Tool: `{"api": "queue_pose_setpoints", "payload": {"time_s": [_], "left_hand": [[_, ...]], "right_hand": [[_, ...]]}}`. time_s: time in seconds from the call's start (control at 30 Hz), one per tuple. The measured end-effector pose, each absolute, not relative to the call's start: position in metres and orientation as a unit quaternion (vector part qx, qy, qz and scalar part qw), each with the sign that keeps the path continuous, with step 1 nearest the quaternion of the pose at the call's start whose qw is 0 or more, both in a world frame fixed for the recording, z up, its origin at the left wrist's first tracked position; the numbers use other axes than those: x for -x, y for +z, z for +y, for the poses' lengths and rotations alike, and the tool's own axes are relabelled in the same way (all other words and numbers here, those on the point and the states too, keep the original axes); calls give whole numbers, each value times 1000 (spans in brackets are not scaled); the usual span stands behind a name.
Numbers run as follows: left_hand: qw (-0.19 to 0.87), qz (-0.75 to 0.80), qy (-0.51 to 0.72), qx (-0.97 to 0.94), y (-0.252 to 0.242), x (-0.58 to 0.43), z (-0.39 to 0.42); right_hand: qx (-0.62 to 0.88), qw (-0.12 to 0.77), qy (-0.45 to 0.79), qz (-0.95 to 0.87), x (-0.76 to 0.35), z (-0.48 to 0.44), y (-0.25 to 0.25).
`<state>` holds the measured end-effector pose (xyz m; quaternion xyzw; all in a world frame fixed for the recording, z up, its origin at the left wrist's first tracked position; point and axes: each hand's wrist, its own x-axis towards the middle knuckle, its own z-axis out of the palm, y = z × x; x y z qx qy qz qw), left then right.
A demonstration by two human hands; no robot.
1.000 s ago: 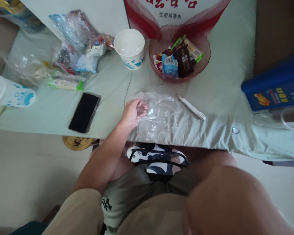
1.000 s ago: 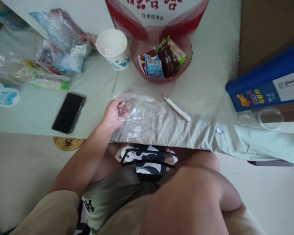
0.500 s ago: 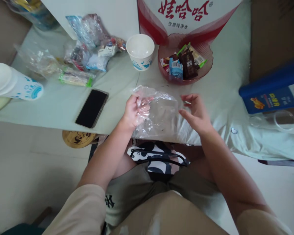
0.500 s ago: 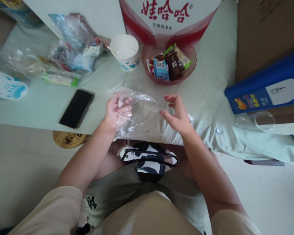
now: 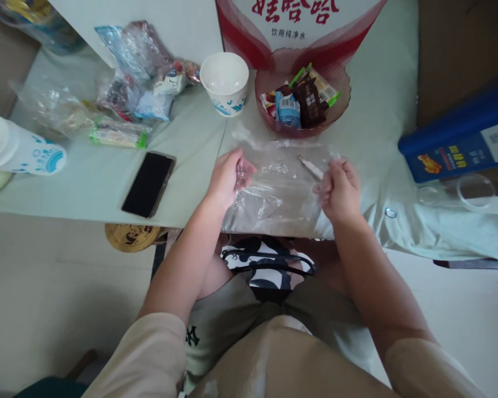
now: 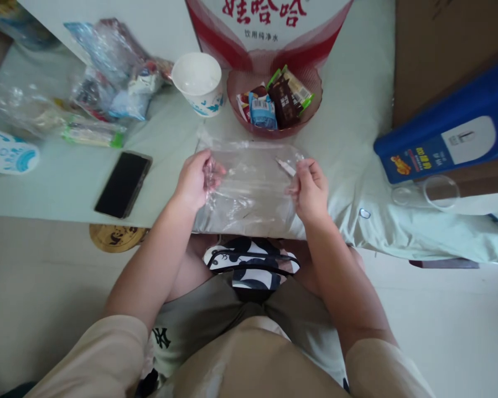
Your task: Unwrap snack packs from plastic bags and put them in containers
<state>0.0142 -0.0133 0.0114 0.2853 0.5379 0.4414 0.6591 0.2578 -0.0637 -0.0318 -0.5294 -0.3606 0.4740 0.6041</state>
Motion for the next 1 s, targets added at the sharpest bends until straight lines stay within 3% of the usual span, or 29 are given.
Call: {"api": "queue_pose_setpoints", "payload": {"time_s": [0.2,0.43,0.63,0.87,1.0], "left_hand": [[633,549,440,-322,15,-19,-12],[593,583,478,-284,6,-9,-23],[602,584,444,-316,8,2,-19],[628,517,456,-361,13,7,-10],[626,506,468,-365,5,11,-11]], "right_hand": [[528,568,472,-419,-293,-62,-36],[538,578,456,-409,-260,-85,-29],[569,616,366,-404,-269,-87,-22],[571,640,363,-364,-280,-69,-27],[545,631,337,-437,-286,-64,-37]]}}
